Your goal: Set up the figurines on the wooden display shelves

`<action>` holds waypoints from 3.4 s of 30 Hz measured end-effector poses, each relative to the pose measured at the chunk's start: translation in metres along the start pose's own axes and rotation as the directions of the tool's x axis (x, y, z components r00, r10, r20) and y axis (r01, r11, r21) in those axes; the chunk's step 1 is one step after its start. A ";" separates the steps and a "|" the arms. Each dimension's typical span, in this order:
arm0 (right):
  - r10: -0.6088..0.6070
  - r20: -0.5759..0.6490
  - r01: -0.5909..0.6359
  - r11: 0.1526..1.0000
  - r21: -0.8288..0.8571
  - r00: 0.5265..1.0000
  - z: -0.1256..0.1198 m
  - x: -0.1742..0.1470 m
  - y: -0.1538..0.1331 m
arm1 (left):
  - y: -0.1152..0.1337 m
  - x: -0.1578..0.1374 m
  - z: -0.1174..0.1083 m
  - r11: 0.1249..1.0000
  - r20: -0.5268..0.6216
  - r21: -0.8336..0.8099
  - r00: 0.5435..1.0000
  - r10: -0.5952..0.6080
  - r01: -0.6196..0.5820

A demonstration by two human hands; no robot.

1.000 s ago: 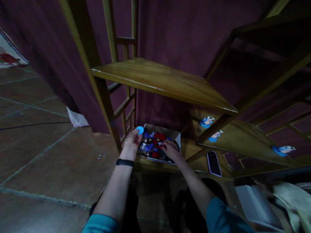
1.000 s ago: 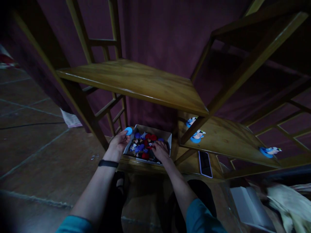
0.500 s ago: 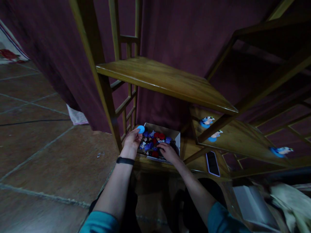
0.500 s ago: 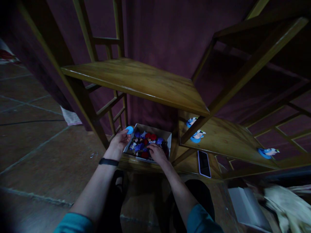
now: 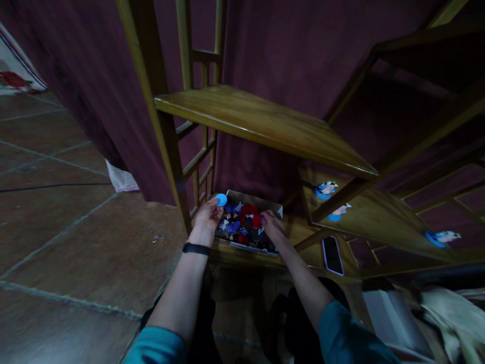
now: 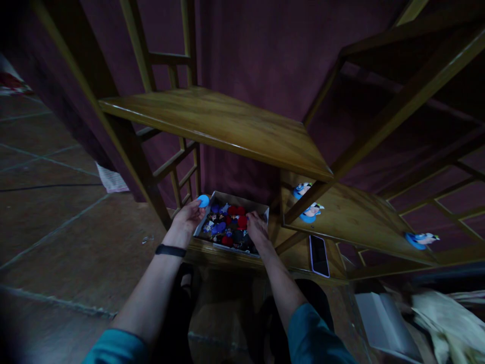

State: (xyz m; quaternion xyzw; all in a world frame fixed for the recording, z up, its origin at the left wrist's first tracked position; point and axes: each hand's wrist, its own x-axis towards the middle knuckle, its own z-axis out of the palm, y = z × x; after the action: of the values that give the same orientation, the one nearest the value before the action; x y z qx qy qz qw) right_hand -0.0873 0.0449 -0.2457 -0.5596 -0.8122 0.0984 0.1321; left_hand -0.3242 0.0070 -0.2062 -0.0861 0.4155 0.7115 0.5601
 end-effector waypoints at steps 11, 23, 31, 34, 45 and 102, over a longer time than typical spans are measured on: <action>-0.267 0.358 0.147 0.933 0.329 0.895 0.013 -0.019 -0.006 | -0.005 0.005 0.001 1.000 0.003 0.023 1.000 -0.015 0.015; -0.070 0.151 0.032 0.970 0.241 0.986 0.010 -0.007 0.000 | -0.003 0.004 0.002 1.000 -0.010 0.015 1.000 -0.006 0.007; -0.117 0.322 -0.007 0.933 0.360 0.940 0.000 -0.030 0.022 | -0.003 0.002 0.004 0.999 0.001 0.033 1.000 -0.029 0.029; -0.180 0.403 0.028 0.935 0.355 0.898 0.005 -0.038 0.026 | -0.003 0.000 0.004 0.999 0.001 0.036 0.999 -0.035 0.035; -0.129 0.142 0.079 0.947 0.312 0.981 0.005 -0.032 0.023 | -0.004 -0.002 0.007 0.997 -0.005 0.065 0.999 -0.033 0.033; 0.012 0.149 -0.007 0.999 -0.032 0.989 0.024 -0.024 -0.018 | -0.008 -0.012 0.012 0.996 0.019 0.075 0.999 -0.041 0.039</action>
State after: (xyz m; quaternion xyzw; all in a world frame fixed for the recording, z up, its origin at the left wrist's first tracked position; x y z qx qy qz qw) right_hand -0.1024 0.0160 -0.2654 -0.5565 -0.8186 0.1278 0.0619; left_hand -0.3090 0.0066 -0.1954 -0.0662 0.4340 0.6850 0.5814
